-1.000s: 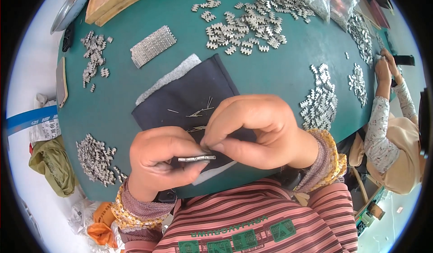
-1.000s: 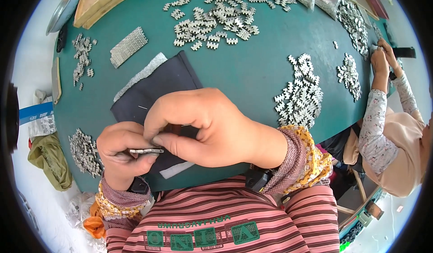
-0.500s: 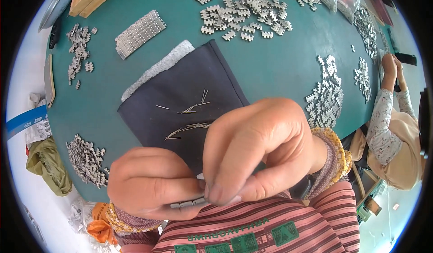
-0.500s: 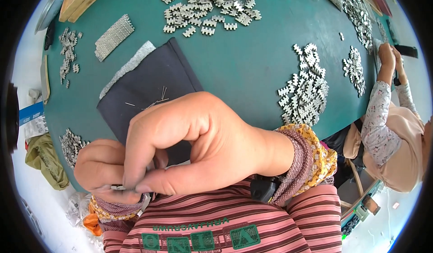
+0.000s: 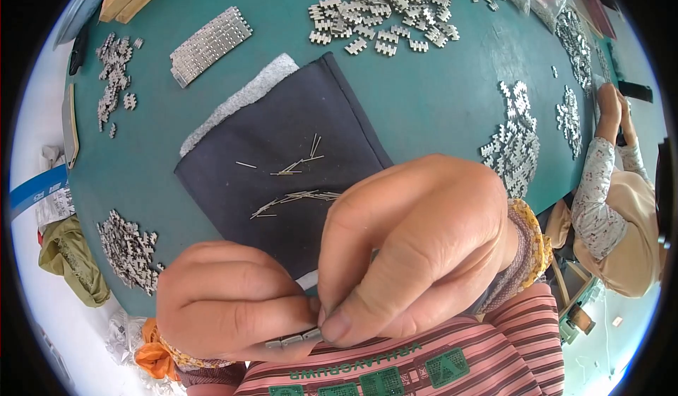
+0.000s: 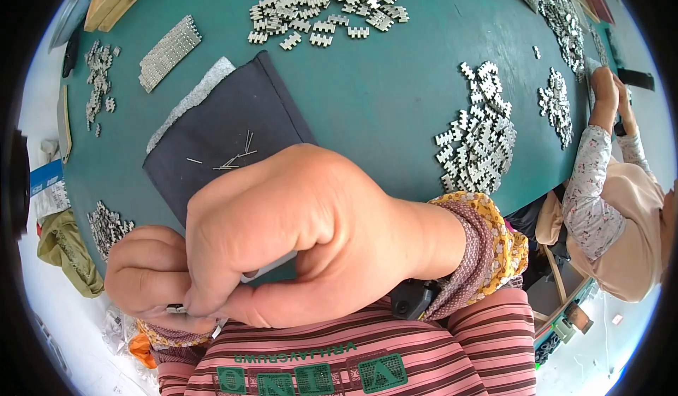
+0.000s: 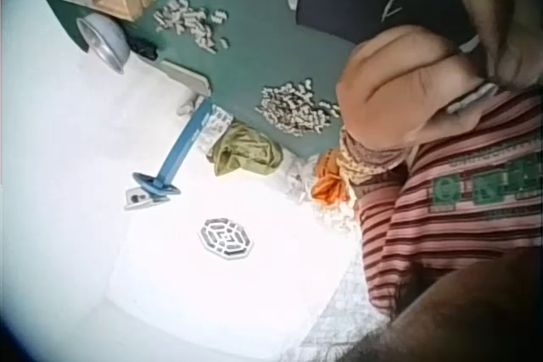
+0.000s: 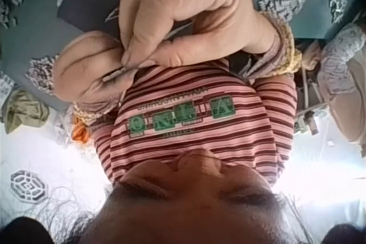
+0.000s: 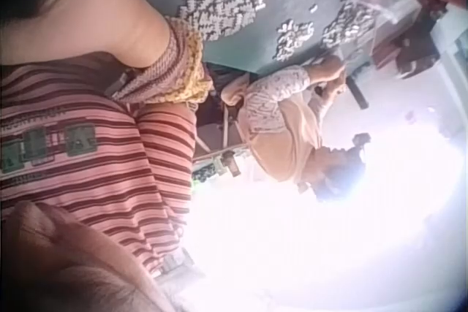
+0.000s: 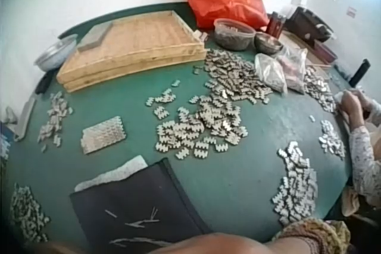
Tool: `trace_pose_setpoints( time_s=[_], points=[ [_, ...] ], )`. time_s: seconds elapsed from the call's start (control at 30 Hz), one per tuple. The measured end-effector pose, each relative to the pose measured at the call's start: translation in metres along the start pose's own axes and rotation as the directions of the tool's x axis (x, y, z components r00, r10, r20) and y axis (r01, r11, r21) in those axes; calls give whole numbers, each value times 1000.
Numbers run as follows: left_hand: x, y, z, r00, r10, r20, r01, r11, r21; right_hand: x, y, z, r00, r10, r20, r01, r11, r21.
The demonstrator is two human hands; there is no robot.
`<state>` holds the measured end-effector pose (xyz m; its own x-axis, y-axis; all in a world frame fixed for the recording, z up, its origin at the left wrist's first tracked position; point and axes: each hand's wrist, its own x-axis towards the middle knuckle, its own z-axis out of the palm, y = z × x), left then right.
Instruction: The recorder is manually assembling small metal components into larger units on a cloth pad at a workstation.
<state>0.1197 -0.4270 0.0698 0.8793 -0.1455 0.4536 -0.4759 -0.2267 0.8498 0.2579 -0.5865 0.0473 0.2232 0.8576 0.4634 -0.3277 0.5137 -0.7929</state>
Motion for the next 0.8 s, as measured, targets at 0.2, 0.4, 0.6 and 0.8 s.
trace_pose_setpoints(
  time_s=[0.2, 0.4, 0.6, 0.8],
  points=[
    [-2, 3, 2, 999, -23, -40, 27, 994, 104, 3, -2, -2, 999, -31, 25, 33, 992, -119],
    [-3, 7, 4, 997, -69, -37, 76, 968, 239, 2, -5, -5, 997, -79, 27, 83, 964, -254],
    [-6, 9, 13, 947, -240, -213, 293, 917, 271, 4, -4, -11, 971, -164, 176, 235, 798, -555],
    [-5, 7, 12, 942, -247, -227, 295, 931, 214, 5, -10, -7, 998, -16, 56, 41, 880, -473]
  ],
)
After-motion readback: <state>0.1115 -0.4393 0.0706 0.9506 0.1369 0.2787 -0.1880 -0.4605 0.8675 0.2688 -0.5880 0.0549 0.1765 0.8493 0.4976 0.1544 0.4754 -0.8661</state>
